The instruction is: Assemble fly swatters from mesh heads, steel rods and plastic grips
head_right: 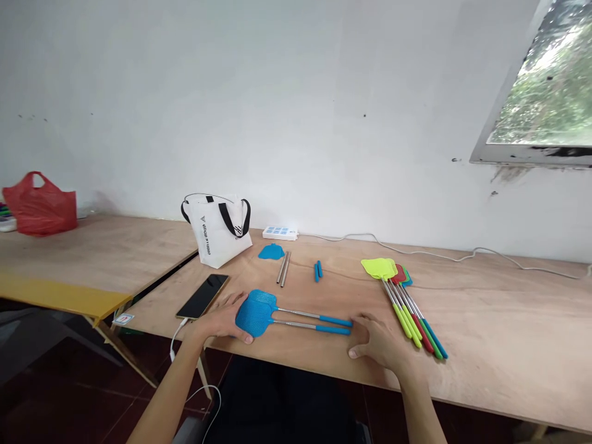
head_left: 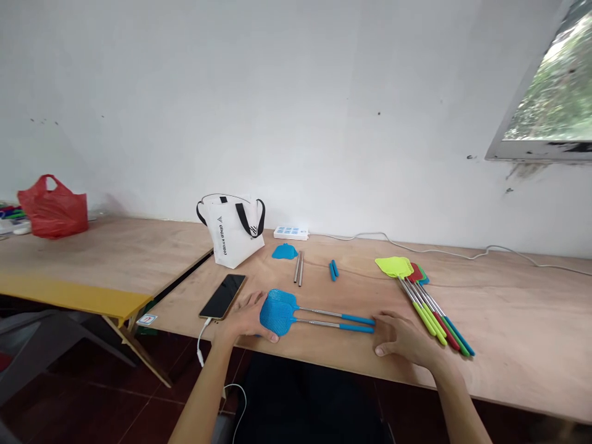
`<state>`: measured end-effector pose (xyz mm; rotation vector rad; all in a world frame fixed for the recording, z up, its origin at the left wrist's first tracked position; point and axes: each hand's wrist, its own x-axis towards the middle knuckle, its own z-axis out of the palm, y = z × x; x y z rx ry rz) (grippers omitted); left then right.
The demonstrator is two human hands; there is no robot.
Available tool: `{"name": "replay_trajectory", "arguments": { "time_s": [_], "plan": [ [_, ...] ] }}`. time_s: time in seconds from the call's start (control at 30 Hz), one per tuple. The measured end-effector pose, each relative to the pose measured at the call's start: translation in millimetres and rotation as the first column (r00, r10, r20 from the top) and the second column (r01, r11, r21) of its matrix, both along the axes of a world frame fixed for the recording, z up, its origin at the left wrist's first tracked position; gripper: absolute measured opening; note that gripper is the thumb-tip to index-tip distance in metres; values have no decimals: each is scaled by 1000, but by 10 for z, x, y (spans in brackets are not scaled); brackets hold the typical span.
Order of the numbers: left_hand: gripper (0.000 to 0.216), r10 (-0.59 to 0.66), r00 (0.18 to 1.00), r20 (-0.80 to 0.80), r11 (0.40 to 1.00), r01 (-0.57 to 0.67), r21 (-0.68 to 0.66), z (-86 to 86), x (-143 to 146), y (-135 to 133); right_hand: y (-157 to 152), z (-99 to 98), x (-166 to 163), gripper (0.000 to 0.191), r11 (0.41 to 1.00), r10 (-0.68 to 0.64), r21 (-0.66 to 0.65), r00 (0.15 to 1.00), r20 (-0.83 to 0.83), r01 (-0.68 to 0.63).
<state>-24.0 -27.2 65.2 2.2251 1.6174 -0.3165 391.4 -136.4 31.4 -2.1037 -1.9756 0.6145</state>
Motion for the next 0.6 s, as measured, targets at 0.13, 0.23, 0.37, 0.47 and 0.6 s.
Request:
{"name": "replay_trajectory", "arguments": {
  "time_s": [0.13,0.23,0.37,0.47,0.6],
  "plan": [
    [145,-4,1000,13,1000,4,0,-33,-12,18,12,-4,-18,88,1000,-8,-11,1000,-9,8],
    [146,-17,1000,22,1000,16,11,-60,-25,33,8,3,-23,89,1000,-5,-8,1000,-11,5],
    [145,-20,999,46,1000,20,7,-70,-39,40,-30,13,-13,87,1000,22,17,999,-49,-21],
    [144,-21,999,44,1000,21,-5,-55,-29,30,-51,10,-24,78,998,36,44,998,-44,-34],
    [144,-17,999,40,1000,17,1,-23,5,6,-15,-35,-78,62,996,3,85,999,34,-6]
  ]
}}
